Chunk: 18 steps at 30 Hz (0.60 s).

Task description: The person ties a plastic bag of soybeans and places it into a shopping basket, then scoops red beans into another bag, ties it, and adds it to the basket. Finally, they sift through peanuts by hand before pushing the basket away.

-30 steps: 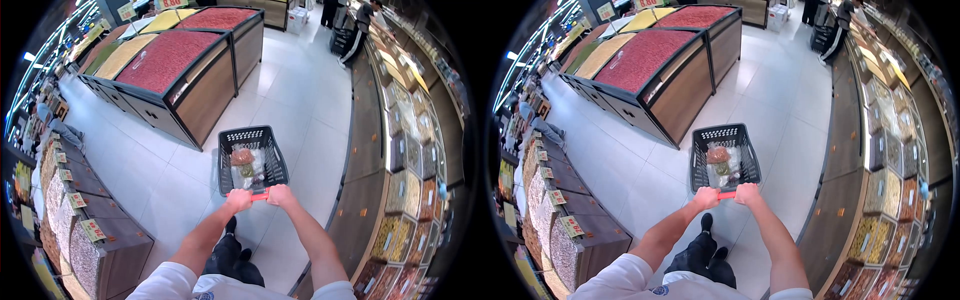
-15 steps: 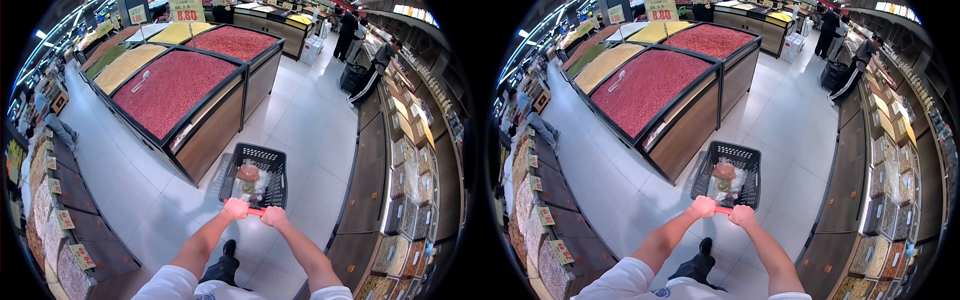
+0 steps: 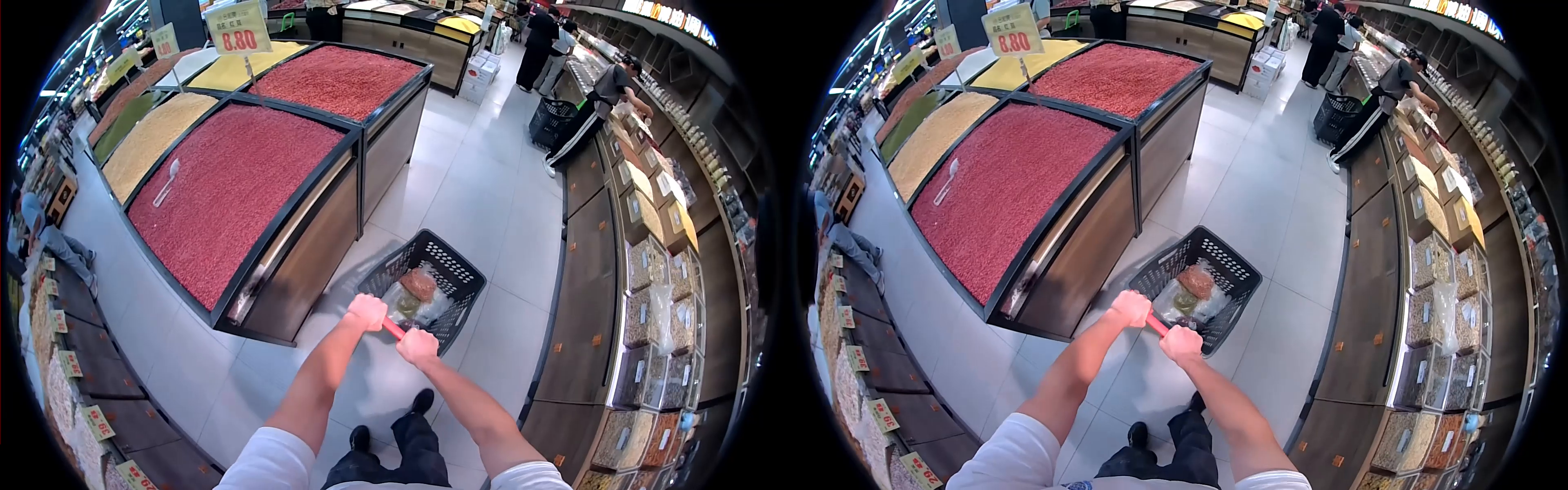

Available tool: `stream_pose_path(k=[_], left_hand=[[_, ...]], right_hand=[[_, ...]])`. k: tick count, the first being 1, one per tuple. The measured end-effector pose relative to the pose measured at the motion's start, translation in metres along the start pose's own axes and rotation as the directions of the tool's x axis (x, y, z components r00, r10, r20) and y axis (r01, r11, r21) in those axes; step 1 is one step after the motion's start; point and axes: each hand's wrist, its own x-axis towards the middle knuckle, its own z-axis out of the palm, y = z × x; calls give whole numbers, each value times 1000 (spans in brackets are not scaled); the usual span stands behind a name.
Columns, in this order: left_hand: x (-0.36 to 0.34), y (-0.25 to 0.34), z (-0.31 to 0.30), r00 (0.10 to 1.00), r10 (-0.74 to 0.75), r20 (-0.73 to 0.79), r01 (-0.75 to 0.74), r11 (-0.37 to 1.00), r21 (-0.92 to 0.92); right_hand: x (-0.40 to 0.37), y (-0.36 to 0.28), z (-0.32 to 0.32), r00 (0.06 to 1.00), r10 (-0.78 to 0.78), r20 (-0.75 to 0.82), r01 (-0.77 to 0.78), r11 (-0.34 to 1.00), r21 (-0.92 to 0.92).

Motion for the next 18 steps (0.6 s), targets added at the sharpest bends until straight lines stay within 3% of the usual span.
stream_pose_path(k=[9, 14, 18], left_hand=[[148, 13, -63, 999, 24, -33, -22, 998, 56], [241, 47, -89, 1000, 21, 12, -21, 999, 32], [312, 81, -101, 999, -11, -38, 11, 1000, 10]], right_hand=[[110, 64, -80, 1000, 19, -7, -19, 997, 81], [175, 138, -122, 1000, 15, -8, -15, 1000, 15], [229, 206, -158, 999, -24, -28, 22, 997, -71]])
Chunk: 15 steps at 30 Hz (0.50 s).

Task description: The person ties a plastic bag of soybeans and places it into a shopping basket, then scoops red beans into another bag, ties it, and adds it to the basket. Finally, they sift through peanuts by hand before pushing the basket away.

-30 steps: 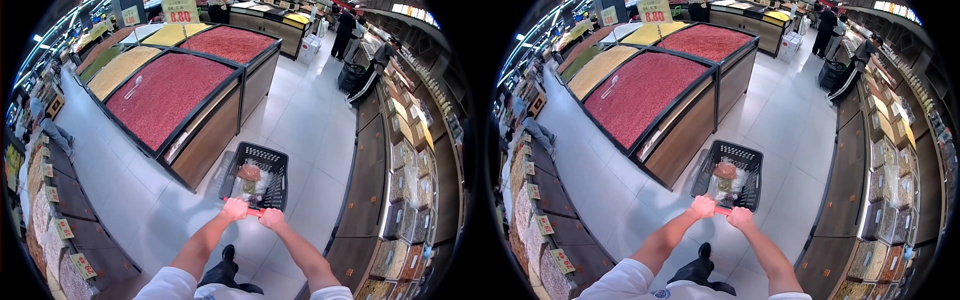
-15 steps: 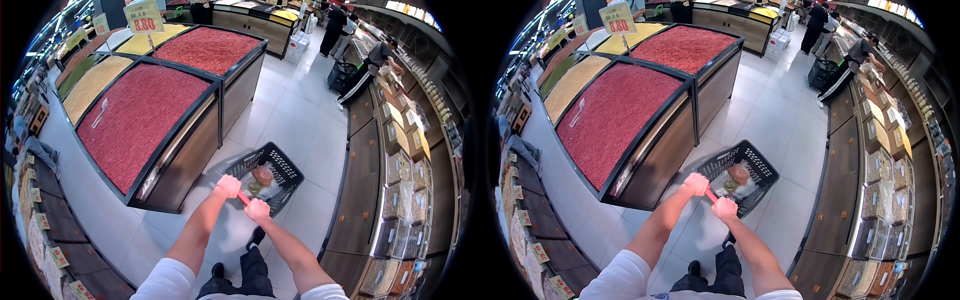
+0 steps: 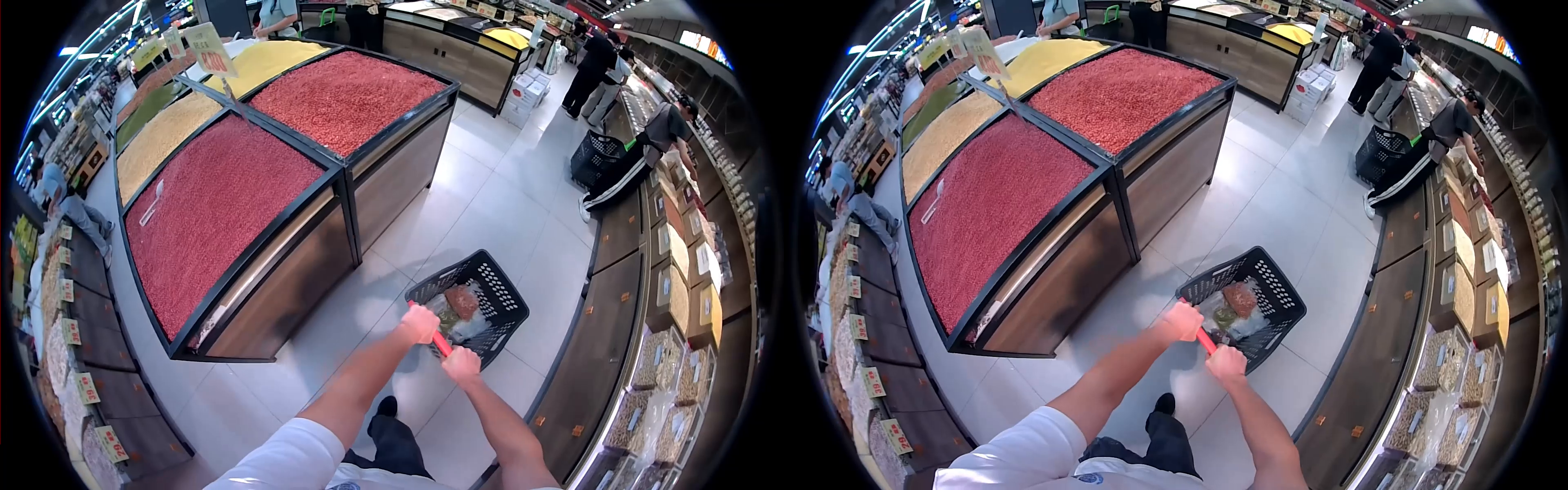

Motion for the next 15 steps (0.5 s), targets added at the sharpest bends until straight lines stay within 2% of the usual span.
stream_pose_path(k=[10, 15], left_hand=[[159, 57, -47, 1000, -18, 5, 18, 996, -84], [240, 71, -56, 999, -36, -27, 31, 989, -144]], right_hand=[[126, 136, -86, 994, -18, -111, 6, 994, -108], [195, 185, -139, 999, -45, 8, 45, 994, -103]])
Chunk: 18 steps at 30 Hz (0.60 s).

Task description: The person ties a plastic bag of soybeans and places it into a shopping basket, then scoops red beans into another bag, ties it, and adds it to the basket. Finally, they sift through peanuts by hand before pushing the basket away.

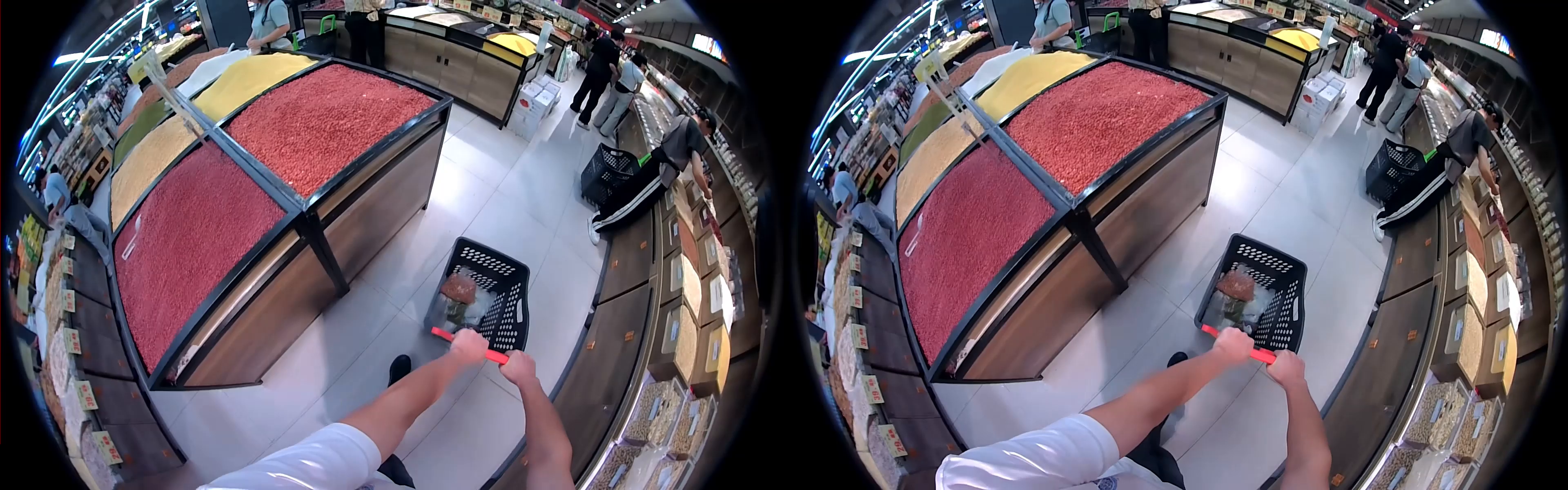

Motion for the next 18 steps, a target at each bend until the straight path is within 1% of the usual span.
stream_pose_path(k=[3, 4, 6, 7, 8, 11, 12, 15, 16, 18], left_hand=[[51, 5, -1, 999, -18, 35, 19, 999, -33], [60, 7, -8, 998, -35, 53, 38, 998, -59], [81, 9, -35, 994, -68, 81, 76, 991, -112], [94, 7, -50, 987, -48, 156, 71, 987, -142], [106, 4, -62, 986, -79, 149, 108, 974, -199], [148, -5, -79, 980, -131, 152, 177, 922, -345], [163, -3, -80, 979, -138, 149, 187, 902, -389], [212, -16, -82, 959, -206, 194, 278, 814, -509], [224, -22, -86, 946, -200, 255, 313, 767, -561], [249, -33, -95, 907, -281, 312, 419, 668, -615]], right_hand=[[45, 25, -30, 996, -76, 39, 79, 994, -71], [62, 31, -42, 994, -35, 100, 44, 995, -88], [97, 48, -57, 988, -106, 110, 126, 975, -186], [116, 55, -69, 982, -142, 123, 168, 957, -237], [136, 60, -78, 978, -142, 152, 179, 946, -269], [194, 71, -104, 980, -175, 94, 198, 907, -373], [209, 72, -112, 978, -198, 67, 207, 870, -447], [264, 65, -142, 959, -278, 50, 256, 781, -570], [279, 62, -151, 957, -289, 35, 252, 765, -593], [314, 49, -169, 930, -367, -22, 278, 742, -610]])
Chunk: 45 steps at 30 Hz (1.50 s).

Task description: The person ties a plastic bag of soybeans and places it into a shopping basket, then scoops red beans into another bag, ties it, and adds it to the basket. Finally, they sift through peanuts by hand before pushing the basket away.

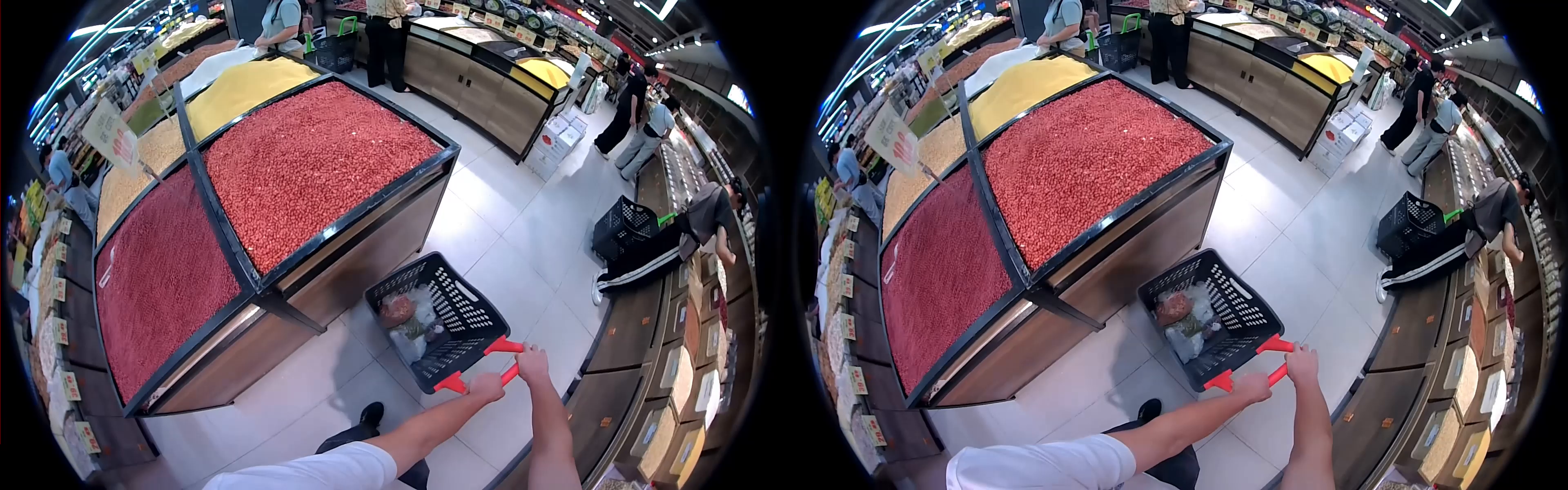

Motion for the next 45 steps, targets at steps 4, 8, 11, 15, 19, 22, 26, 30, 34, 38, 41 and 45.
stream_pose_path(k=[4, 8, 11, 15, 19, 22, 26, 30, 34, 38, 41, 45], left_hand=[[49, 11, -28, 977, -211, 13, 207, 941, -266], [97, 9, -30, 952, -304, -41, 232, 803, -549], [129, 11, -23, 954, -299, -40, 190, 698, -690], [152, 25, -24, 917, -397, -45, 190, 533, -825], [156, 34, -47, 868, -491, -69, 152, 396, -905], [152, 31, -53, 806, -583, -106, 103, 315, -944], [135, 18, -60, 733, -652, -193, -8, 276, -961], [128, -25, -56, 737, -644, -207, -82, 218, -972], [91, -60, -72, 731, -647, -218, -154, 155, -976], [54, -91, -90, 654, -734, -181, -200, 62, -978], [19, -135, -93, 700, -705, -115, -156, 5, -988], [-37, -182, -83, 678, -721, -141, -232, -29, -972]], right_hand=[[75, 14, -25, 985, -116, -124, 109, 992, -65], [136, 19, -60, 930, -340, -138, 318, 935, -159], [168, 29, -53, 850, -452, -271, 410, 890, -198], [193, 31, -94, 771, -617, -156, 582, 782, -223], [215, 24, -116, 733, -676, -71, 648, 726, -232], [227, 11, -118, 649, -745, -154, 702, 664, -257], [237, -18, -128, 561, -800, -212, 753, 600, -271], [239, -58, -136, 497, -825, -267, 791, 558, -252], [240, -110, -152, 441, -856, -269, 822, 505, -262], [232, -176, -179, 369, -905, -211, 853, 420, -310], [231, -234, -179, 264, -930, -255, 877, 342, -339], [197, -303, -197, 160, -947, -279, 902, 255, -348]])
